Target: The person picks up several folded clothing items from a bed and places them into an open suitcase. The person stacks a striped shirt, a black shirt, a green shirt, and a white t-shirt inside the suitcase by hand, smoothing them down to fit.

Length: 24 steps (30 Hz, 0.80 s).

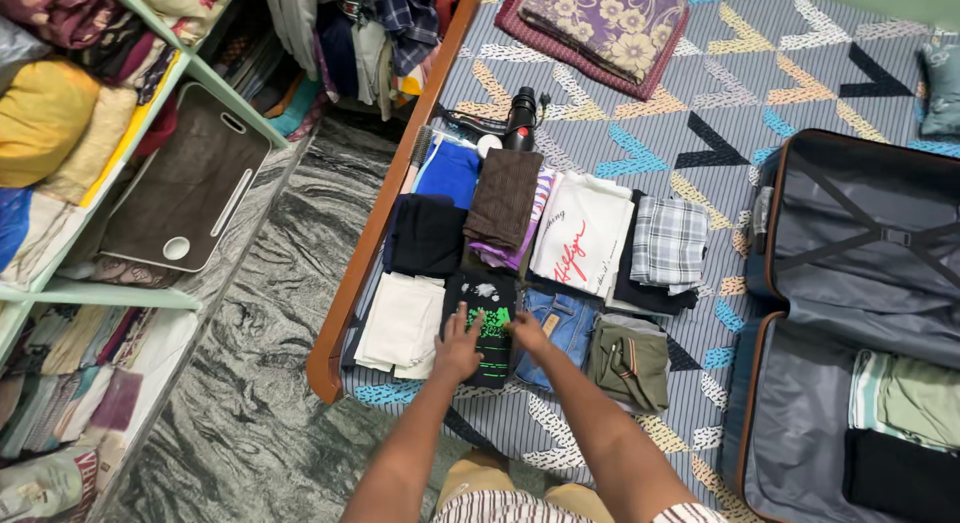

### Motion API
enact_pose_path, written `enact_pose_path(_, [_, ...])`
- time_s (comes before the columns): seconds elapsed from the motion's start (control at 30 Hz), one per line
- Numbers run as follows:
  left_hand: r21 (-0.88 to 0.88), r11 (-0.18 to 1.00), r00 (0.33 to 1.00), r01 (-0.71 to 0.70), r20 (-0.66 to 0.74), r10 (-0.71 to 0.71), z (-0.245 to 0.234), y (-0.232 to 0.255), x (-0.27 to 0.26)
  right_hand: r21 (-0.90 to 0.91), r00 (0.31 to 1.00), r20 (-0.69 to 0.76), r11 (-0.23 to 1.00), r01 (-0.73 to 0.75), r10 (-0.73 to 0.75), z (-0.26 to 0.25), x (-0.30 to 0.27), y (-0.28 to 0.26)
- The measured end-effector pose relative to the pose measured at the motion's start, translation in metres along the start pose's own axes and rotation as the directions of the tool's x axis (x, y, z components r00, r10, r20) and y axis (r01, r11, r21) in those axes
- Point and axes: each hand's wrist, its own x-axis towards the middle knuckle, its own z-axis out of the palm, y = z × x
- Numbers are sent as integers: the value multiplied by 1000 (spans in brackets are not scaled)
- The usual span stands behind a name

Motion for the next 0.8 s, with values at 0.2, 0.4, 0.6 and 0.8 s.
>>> enact_pose_path(0.2, [177, 984, 1000, 14, 0, -15, 12, 23, 16, -768, 699, -11, 454, 452, -715, -70, 36, -38])
enact_pose_path(0.4, [214, 972, 992, 100, 50, -113, 25, 39, 39, -964, 865, 136, 138, 229, -483, -105, 79, -85])
enact_pose_path(0.6, [119, 983, 980, 139, 127, -154, 16, 49, 43, -972, 863, 232, -125, 197, -449, -106, 106, -111])
enact_pose_path(0.8, [167, 983, 989, 81, 106, -100, 23, 41, 46, -975, 908, 165, -201, 92, -385, -99, 127, -117])
